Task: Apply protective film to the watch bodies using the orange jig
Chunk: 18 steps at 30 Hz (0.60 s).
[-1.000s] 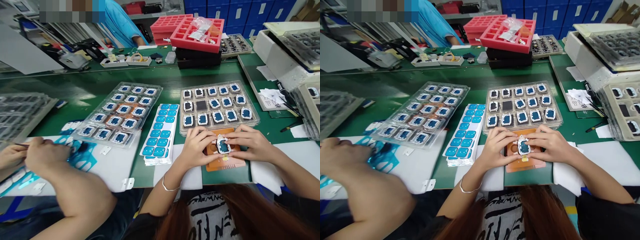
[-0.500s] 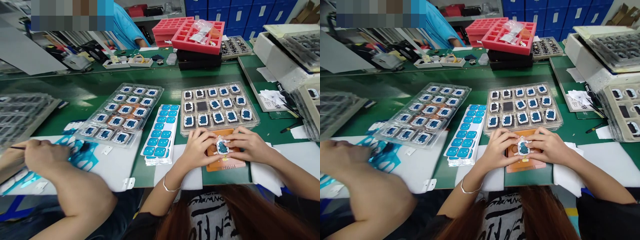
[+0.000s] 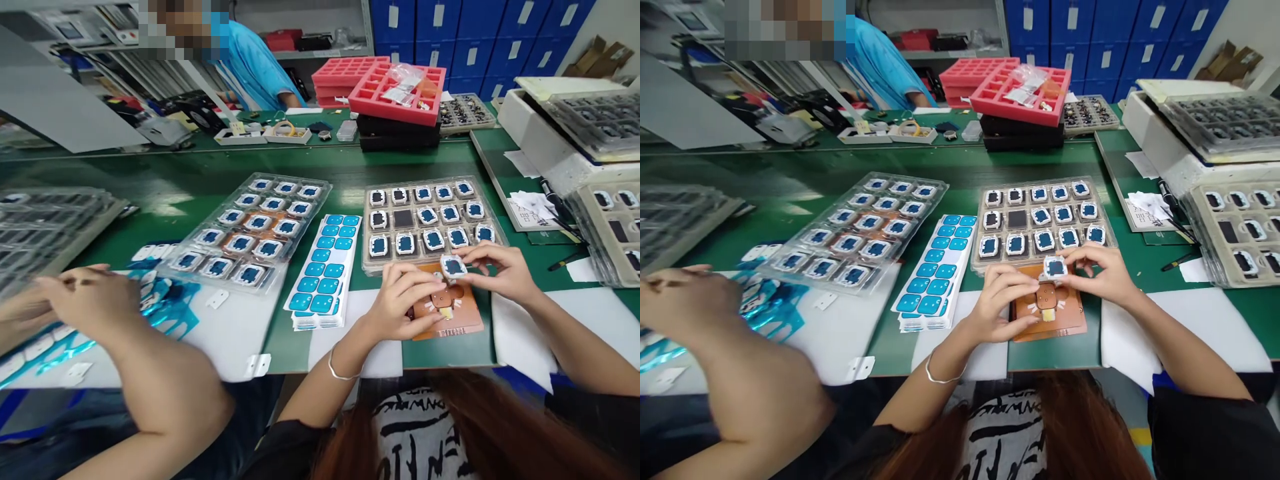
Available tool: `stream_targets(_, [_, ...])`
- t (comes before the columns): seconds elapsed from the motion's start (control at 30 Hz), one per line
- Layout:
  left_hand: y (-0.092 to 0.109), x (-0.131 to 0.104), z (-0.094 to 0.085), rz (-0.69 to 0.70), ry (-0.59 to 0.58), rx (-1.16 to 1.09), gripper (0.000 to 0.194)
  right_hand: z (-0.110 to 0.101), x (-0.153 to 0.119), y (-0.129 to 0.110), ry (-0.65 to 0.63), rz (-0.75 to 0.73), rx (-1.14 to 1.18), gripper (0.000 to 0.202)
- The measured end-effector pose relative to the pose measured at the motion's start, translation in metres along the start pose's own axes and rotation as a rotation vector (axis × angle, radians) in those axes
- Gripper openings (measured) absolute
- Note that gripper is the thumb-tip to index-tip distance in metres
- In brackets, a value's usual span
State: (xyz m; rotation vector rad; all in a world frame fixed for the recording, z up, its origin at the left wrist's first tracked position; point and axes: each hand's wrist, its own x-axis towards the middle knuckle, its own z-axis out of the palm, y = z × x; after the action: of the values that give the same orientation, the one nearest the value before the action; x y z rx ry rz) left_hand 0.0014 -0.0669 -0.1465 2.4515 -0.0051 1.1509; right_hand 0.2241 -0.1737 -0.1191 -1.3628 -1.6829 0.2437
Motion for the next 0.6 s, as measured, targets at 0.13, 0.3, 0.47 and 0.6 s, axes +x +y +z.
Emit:
stream_targets(0.13, [-0.001, -0.001, 0.003, 0.079, -0.134, 0.039, 0.026, 0.009, 0.037, 0.009, 0.000, -0.045, -0.225, 0.017])
stream_targets(0.3, [-0.007, -0.003, 0.007, 0.092, -0.271, 0.079, 0.040, 0.041, 0.111, 0.031, -0.211, -0.036, -0.509, 0.017])
stream_targets(0.47, [-0.008, -0.001, 0.005, 0.061, -0.360, 0.140, 0.042, 0.062, 0.148, 0.030, -0.311, -0.033, -0.556, 0.019])
stream_targets(0.6, [-0.007, 0.001, 0.004, 0.049, -0.421, 0.159, 0.046, 0.094, 0.159, -0.007, -0.466, -0.084, -0.494, 0.015])
